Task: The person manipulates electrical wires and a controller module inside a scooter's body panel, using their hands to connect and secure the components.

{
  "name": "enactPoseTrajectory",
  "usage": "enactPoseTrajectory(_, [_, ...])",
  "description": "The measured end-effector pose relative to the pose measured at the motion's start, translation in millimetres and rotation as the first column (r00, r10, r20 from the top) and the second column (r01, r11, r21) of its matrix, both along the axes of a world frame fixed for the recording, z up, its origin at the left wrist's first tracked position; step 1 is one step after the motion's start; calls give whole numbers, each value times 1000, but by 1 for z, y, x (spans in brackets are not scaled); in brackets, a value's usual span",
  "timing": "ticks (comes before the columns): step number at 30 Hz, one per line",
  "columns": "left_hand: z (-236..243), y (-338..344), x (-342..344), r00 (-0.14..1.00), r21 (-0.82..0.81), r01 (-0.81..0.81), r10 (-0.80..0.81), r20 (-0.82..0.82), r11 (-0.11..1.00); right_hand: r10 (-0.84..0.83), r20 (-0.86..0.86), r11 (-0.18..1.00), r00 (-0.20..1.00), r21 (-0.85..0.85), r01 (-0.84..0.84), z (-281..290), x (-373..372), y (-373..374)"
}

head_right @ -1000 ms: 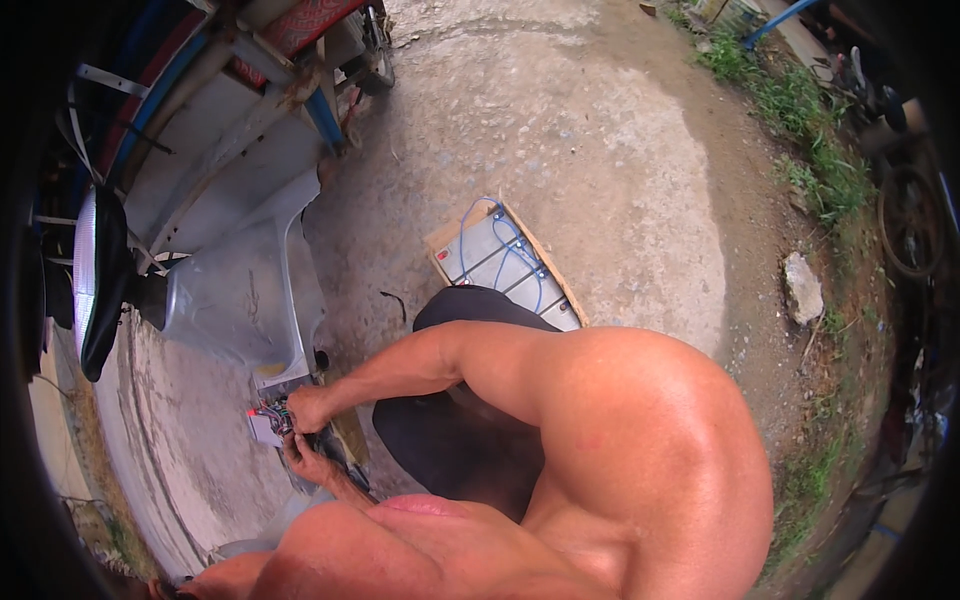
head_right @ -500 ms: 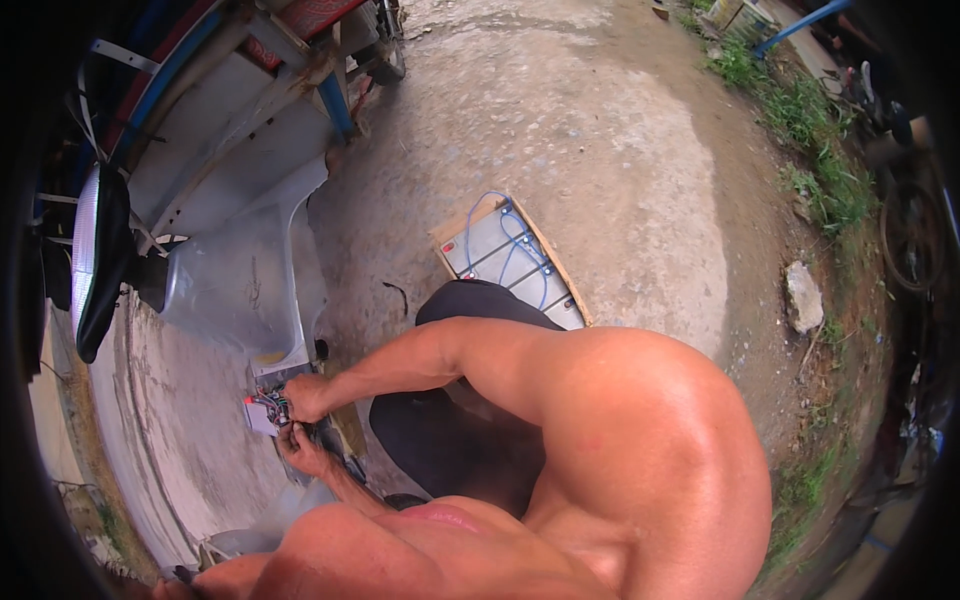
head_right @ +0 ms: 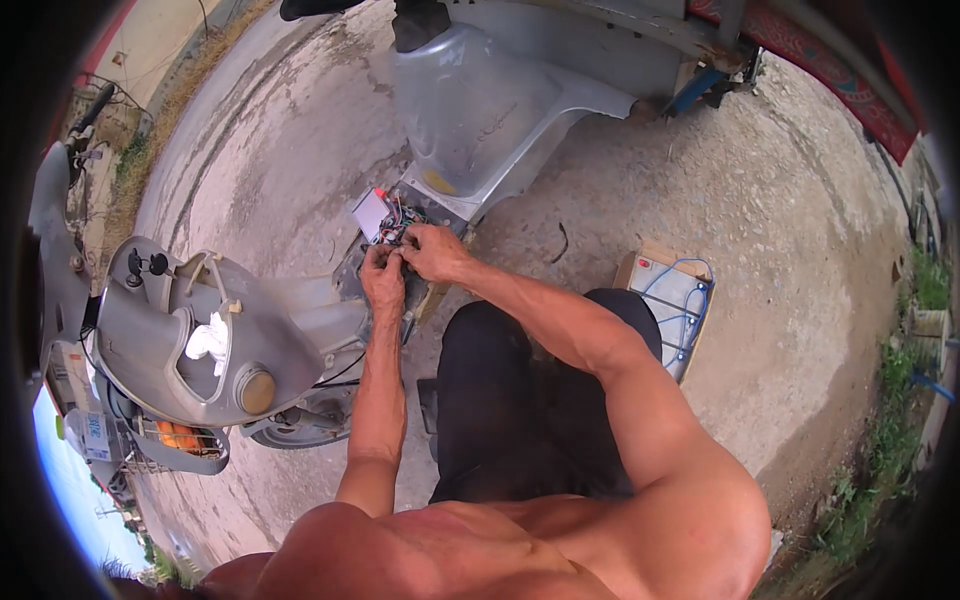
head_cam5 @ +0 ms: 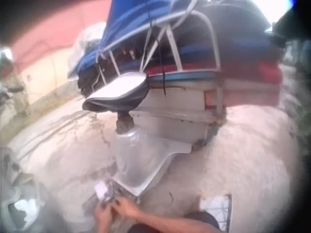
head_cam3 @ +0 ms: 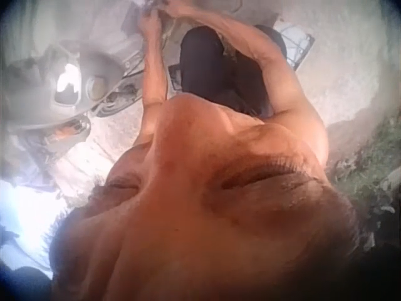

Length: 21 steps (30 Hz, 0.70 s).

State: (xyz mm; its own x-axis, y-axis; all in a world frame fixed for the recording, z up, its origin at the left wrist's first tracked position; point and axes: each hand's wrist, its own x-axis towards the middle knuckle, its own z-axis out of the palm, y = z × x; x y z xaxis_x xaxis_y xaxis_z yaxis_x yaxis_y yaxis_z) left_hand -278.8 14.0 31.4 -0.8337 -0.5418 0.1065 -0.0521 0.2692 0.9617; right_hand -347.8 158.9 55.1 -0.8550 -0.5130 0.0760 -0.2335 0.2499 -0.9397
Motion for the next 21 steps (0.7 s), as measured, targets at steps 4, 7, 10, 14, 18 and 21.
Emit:
enactPoseTrajectory(4, [-3,-7,1,999,60,-31,30,16,998,130,241,985,962,-142,-98,12,3,0])
enactPoseTrajectory(7, [-8,-8,-1,999,-33,-32,33,28,999,156,258,981,954,-155,-118,8,0,0])
enactPoseTrajectory(10, [-9,0,-4,1000,129,-17,19,-17,992,195,359,962,913,-250,-107,-10,-4,-2])
enactPoseTrajectory(14, [-9,-5,0,998,96,67,-66,-13,993,235,380,952,895,-276,-132,-12,-4,-4])
enactPoseTrajectory(18, [5,0,4,986,152,162,-166,16,975,155,302,962,941,-262,-74,-11,-3,-1])
enactPoseTrajectory(21, [-5,-9,0,983,121,177,-180,22,977,132,276,966,952,-252,-61,-10,-1,-2])
